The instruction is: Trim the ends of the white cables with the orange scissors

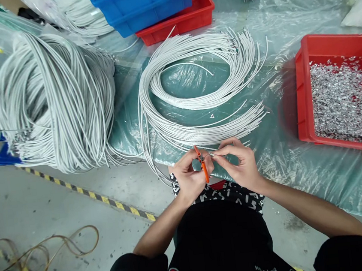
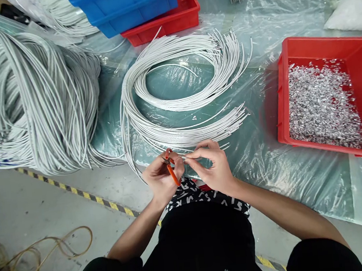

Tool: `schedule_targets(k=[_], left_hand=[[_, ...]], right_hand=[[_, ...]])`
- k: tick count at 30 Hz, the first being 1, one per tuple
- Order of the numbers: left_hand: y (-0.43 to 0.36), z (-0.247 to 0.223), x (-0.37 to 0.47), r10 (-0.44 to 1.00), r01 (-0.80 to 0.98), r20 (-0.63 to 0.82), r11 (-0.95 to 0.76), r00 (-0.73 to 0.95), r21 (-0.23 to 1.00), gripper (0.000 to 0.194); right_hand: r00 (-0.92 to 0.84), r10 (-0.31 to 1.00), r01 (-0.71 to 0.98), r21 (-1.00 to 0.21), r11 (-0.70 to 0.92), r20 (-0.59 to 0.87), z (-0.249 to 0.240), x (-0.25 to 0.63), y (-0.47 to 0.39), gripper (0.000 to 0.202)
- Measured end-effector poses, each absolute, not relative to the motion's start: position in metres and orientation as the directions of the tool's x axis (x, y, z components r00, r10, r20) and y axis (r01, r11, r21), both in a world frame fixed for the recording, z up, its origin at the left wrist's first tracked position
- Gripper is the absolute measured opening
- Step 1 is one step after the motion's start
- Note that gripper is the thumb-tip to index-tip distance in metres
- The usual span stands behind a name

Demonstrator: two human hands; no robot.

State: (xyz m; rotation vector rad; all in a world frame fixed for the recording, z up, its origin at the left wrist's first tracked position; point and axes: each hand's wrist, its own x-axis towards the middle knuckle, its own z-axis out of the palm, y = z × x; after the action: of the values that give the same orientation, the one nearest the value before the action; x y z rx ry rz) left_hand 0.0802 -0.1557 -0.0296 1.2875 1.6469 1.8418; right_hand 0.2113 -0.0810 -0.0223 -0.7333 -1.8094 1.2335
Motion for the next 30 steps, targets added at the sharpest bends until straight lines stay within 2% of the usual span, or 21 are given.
schedule_targets(k=[19,30], left_hand=[[-0.155,-0.022,0.074,0.784,0.405,0.405,-0.216,-0.471,0.888,0.006],[-0.154,-0.018,0.068,0.807,0.414,0.422,-0.247,-0.412,0.876,0.015]], right_hand=[[-0.523,0.795,-0.009,-0.934,0.356,0.308,-0.021,0.210,-0.080,0.009],[-0.532,0.788,0.005,-0.929,0.371,0.312,-0.022,0.211,-0.080,0.008]])
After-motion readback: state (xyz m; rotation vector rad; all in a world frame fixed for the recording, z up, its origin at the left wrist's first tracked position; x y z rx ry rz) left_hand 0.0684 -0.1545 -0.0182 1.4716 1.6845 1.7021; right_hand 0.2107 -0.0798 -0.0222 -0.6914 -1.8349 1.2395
